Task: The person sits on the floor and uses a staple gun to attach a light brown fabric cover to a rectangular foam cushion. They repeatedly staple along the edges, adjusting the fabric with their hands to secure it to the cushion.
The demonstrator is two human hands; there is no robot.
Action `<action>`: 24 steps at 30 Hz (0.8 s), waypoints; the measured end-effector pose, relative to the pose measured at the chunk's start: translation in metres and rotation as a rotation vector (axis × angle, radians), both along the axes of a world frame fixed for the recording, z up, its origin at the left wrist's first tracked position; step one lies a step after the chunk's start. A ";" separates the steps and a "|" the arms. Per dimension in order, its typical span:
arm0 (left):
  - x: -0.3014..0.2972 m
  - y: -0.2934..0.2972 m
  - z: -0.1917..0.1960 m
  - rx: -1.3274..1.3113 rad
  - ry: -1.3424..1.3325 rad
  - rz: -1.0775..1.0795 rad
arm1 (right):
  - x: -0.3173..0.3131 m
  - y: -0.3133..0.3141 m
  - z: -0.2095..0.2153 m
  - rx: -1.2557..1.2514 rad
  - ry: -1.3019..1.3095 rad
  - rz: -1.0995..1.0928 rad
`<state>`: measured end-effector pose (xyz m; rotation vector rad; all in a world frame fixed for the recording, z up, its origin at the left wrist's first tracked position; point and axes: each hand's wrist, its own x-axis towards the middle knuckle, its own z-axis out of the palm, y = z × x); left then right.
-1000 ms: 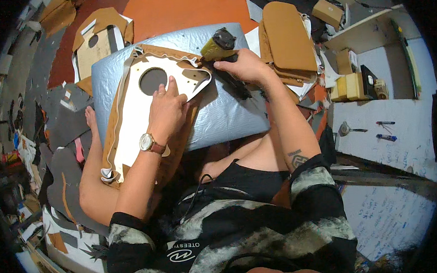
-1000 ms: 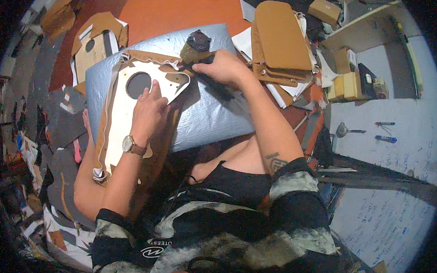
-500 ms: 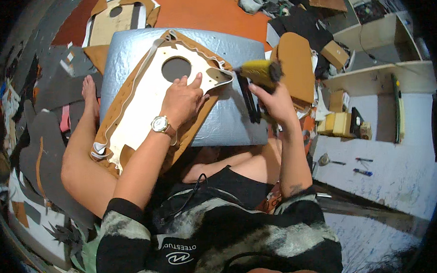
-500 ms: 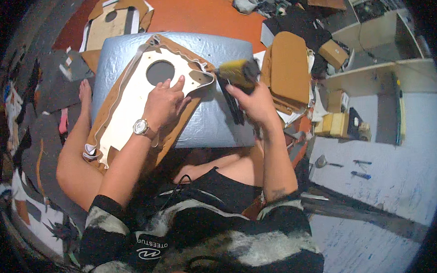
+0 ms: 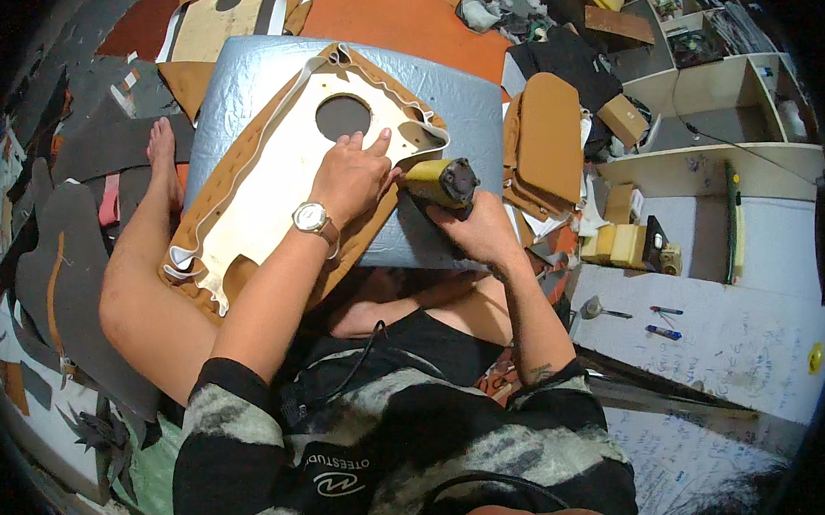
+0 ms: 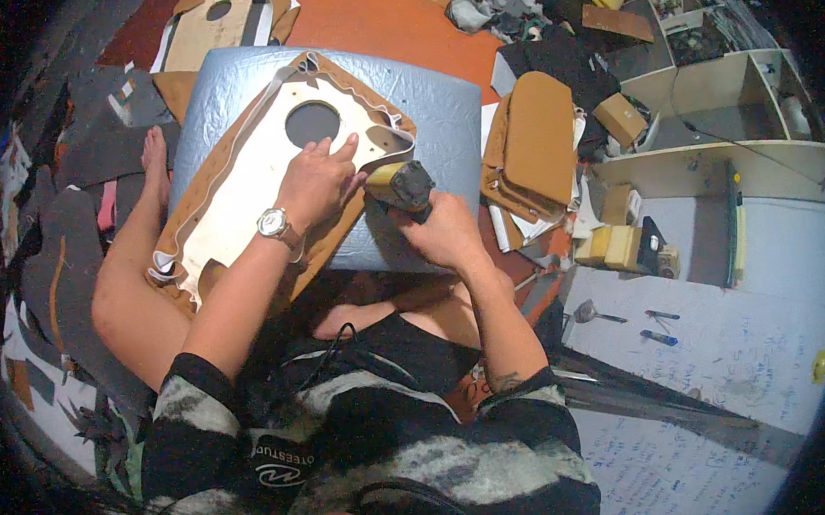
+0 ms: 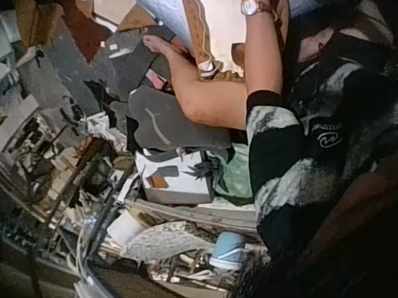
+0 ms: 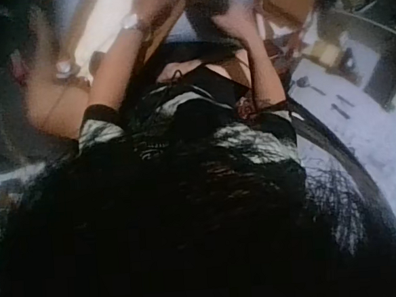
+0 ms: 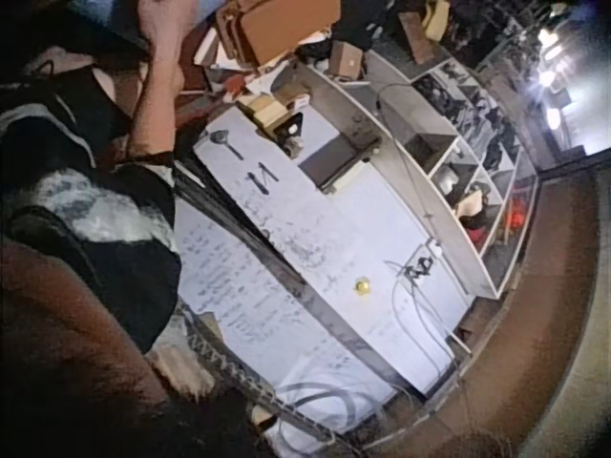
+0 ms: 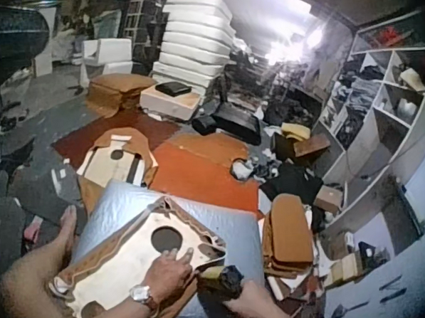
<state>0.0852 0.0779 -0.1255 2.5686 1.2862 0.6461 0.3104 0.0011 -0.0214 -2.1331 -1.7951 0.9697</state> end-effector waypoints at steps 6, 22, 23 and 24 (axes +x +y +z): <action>0.002 -0.001 -0.002 -0.035 -0.042 0.013 | -0.004 -0.003 0.001 -0.003 -0.036 0.052; 0.002 -0.001 -0.008 -0.073 -0.031 0.041 | -0.019 -0.027 -0.013 0.008 -0.076 0.125; 0.000 -0.001 -0.008 -0.073 -0.036 0.035 | -0.018 -0.029 -0.014 -0.009 -0.086 0.146; 0.001 0.000 -0.006 -0.075 -0.020 0.025 | -0.020 -0.031 -0.014 -0.028 -0.106 0.134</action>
